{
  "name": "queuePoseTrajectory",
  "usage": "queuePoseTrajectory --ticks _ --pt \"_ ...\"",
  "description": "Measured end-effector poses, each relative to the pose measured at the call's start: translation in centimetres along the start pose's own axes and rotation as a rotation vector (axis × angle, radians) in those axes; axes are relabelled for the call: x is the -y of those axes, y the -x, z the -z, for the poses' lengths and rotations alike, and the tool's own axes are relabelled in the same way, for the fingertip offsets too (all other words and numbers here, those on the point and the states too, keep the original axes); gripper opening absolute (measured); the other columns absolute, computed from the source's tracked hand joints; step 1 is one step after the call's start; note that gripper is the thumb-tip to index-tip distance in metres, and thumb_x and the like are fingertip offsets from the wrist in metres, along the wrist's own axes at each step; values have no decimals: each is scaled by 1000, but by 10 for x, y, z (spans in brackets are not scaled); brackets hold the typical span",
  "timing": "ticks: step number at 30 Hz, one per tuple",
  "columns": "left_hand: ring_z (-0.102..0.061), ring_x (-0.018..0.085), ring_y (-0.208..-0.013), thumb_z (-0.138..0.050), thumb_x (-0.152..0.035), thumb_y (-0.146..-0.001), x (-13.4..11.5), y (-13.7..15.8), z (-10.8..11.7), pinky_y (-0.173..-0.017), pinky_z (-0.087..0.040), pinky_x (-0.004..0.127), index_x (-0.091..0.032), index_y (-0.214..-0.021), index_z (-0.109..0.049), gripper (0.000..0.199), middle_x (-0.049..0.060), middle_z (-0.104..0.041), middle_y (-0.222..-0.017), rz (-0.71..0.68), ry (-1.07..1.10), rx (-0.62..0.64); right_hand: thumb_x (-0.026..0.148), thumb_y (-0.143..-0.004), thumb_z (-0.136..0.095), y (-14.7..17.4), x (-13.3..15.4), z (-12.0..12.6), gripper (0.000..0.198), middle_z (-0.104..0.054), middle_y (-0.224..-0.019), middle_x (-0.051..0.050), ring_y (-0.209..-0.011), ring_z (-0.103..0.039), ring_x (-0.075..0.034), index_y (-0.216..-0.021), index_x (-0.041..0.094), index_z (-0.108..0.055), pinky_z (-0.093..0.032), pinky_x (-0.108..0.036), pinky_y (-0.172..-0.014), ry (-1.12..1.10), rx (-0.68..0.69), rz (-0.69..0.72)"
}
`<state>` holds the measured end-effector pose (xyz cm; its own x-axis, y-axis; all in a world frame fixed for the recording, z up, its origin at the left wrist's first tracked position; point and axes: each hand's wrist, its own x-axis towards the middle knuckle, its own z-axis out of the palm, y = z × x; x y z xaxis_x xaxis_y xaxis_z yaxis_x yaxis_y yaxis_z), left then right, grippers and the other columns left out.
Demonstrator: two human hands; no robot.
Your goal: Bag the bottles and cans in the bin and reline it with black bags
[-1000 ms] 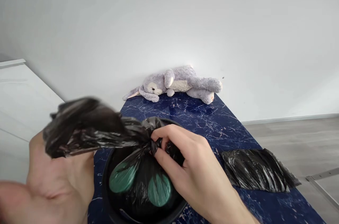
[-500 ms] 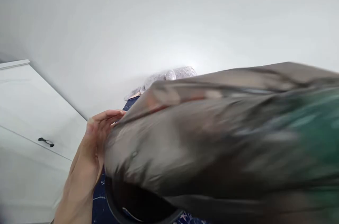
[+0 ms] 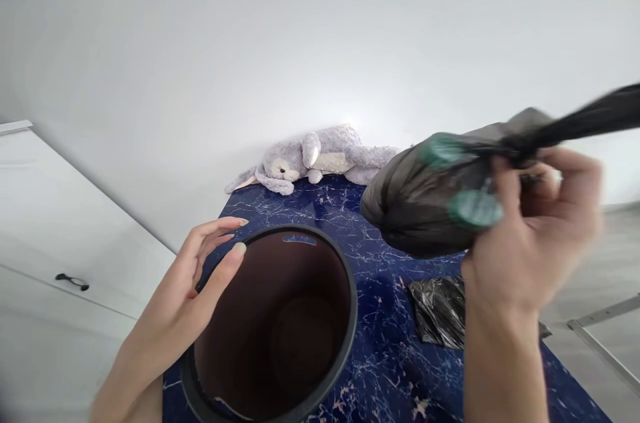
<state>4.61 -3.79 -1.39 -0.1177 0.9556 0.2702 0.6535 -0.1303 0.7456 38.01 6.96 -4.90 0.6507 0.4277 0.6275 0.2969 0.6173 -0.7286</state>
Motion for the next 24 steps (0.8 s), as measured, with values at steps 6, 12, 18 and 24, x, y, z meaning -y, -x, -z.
queuePoseTrajectory --ticks 6,12,18,24 --pt "-50 38 -153 -61 -65 -103 -4 1 -1 -69 -60 29 -44 -143 -61 45 3 -61 -156 13 -74 10 35 -82 -82 3 -29 -19 27 -64 -82 1 -77 -61 -17 -102 24 -67 -43 -34 -70 59 88 -180" --pt "-52 36 -152 -62 -64 -104 -1 0 1 -73 -62 29 -43 -143 -60 45 4 -63 -154 -19 -96 53 41 -83 -83 7 -63 -25 29 -68 -83 -1 -76 -62 -17 -100 23 -68 -47 -34 -72 -17 171 -358" --pt "-57 33 -146 -62 -63 -104 -3 -1 2 -67 -60 27 -44 -140 -61 41 0 -64 -153 -32 -105 62 45 -79 -84 9 -86 -30 35 -72 -86 -2 -75 -65 -17 -101 23 -68 -50 -30 -68 -68 194 -479" --pt "-62 32 -141 -62 -61 -105 -4 -1 3 -70 -62 28 -42 -137 -64 37 0 -67 -149 -37 -88 67 49 -73 -86 9 -112 -27 39 -71 -83 0 -70 -64 -16 -97 24 -69 -48 -26 -59 -12 192 -544"
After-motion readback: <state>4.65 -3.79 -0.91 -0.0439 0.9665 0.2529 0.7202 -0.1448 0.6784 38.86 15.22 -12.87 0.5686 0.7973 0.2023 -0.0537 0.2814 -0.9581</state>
